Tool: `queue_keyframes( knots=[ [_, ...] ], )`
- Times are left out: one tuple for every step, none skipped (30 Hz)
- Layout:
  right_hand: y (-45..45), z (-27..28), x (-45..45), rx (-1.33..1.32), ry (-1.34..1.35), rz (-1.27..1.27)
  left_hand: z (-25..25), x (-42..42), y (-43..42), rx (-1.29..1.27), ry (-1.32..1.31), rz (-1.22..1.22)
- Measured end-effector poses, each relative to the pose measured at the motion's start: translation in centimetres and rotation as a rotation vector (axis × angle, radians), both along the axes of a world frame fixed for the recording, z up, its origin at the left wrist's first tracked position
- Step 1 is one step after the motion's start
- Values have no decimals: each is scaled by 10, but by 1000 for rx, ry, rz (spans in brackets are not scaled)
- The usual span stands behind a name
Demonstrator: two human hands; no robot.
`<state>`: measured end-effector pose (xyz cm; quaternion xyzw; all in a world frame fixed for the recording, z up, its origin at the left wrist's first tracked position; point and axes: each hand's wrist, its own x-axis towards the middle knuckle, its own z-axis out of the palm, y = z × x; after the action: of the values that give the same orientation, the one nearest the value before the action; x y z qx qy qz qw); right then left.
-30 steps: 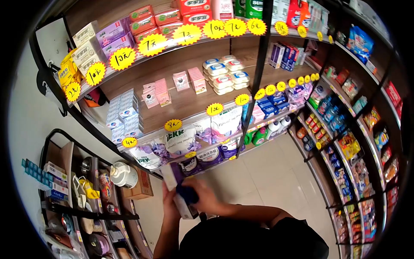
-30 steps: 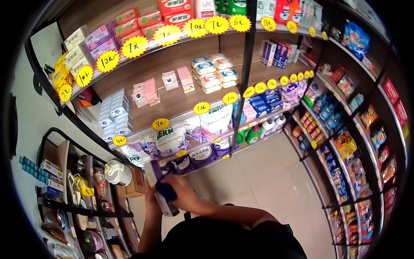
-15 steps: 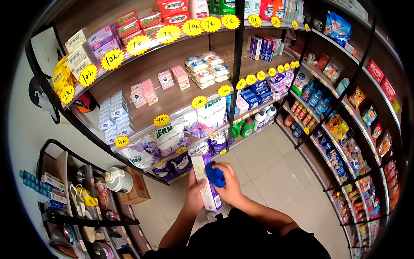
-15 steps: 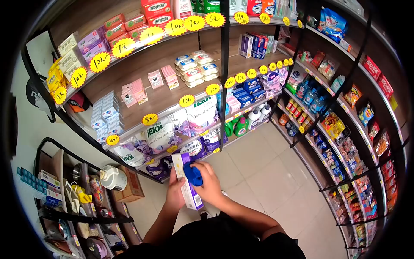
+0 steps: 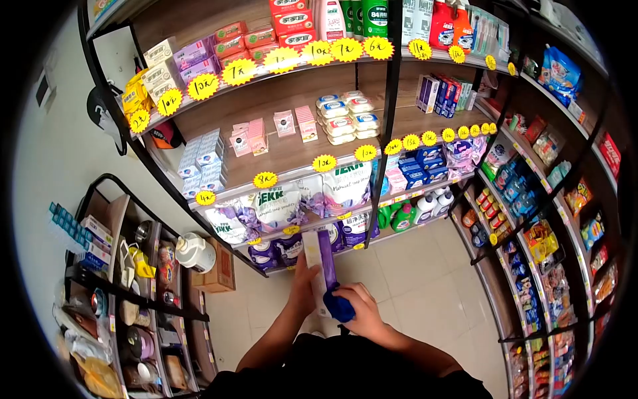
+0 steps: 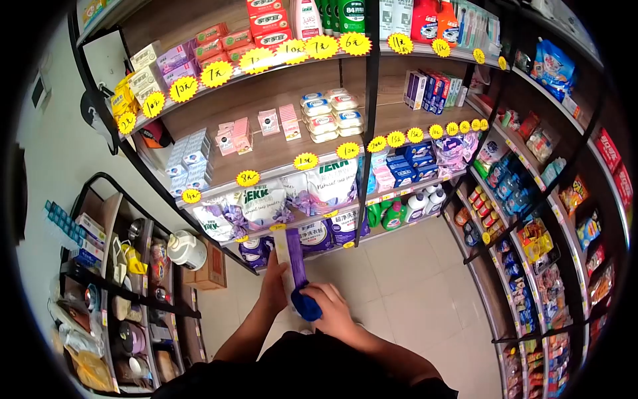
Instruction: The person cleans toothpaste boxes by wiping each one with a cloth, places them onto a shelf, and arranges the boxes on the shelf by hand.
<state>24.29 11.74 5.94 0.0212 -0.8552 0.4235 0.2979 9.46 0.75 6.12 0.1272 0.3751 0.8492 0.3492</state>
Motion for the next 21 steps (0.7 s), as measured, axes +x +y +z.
queue_keyframes(
  knots=[
    [8, 3, -1, -3, -23, -55, -8, 9, 4, -72, 80, -2],
    [15, 7, -3, -6, -42, -105, -14, 18, 7, -147, 163, 0],
    [25, 10, -7, -32, -12, -122, -20, 30, 11, -184, 204, 41],
    [42, 12, -18, -117, 56, -157, -25, 44, 17, -385, 408, 62],
    [51, 16, -20, -173, 61, -157, -28, 49, 17, -405, 435, 5],
    [57, 20, -23, -230, 65, -159, -17, 58, 18, -425, 461, -53],
    [67, 26, -28, -228, 84, -143, -8, 69, 23, -355, 391, -20],
    [74, 22, -32, -351, 72, -101, -12, 73, 25, -332, 408, -11],
    [80, 20, -36, -446, 48, -68, -19, 76, 23, -321, 353, -17],
    [85, 18, -39, -542, 27, -36, -25, 77, 22, -311, 301, -25],
    [86, 10, -40, -627, -17, -53, -29, 77, 21, -269, 297, -8],
    [90, 9, -39, -629, -14, -58, -25, 78, 24, -269, 298, -14],
    [94, 8, -37, -743, -92, 38, -21, 80, 24, -221, 240, 11],
    [96, 6, -36, -855, -170, 137, -16, 84, 25, -172, 181, 38],
    [93, -16, -38, -794, -152, 99, -9, 87, 30, -131, 174, 71],
    [90, -16, -30, -794, -148, 94, -10, 88, 33, -131, 177, 66],
    [87, -16, -22, -779, -197, 143, -12, 87, 36, -118, 131, 130],
    [83, -16, -13, -764, -245, 189, -16, 85, 38, -105, 85, 192],
    [76, -18, -4, -705, -228, 134, -22, 76, 37, -101, 85, 181],
    [74, -19, 5, -665, -210, 145, -26, 73, 36, -103, 91, 202],
    [74, -27, 11, -631, -198, 180, -13, 71, 43, -54, 96, 234]
  ],
)
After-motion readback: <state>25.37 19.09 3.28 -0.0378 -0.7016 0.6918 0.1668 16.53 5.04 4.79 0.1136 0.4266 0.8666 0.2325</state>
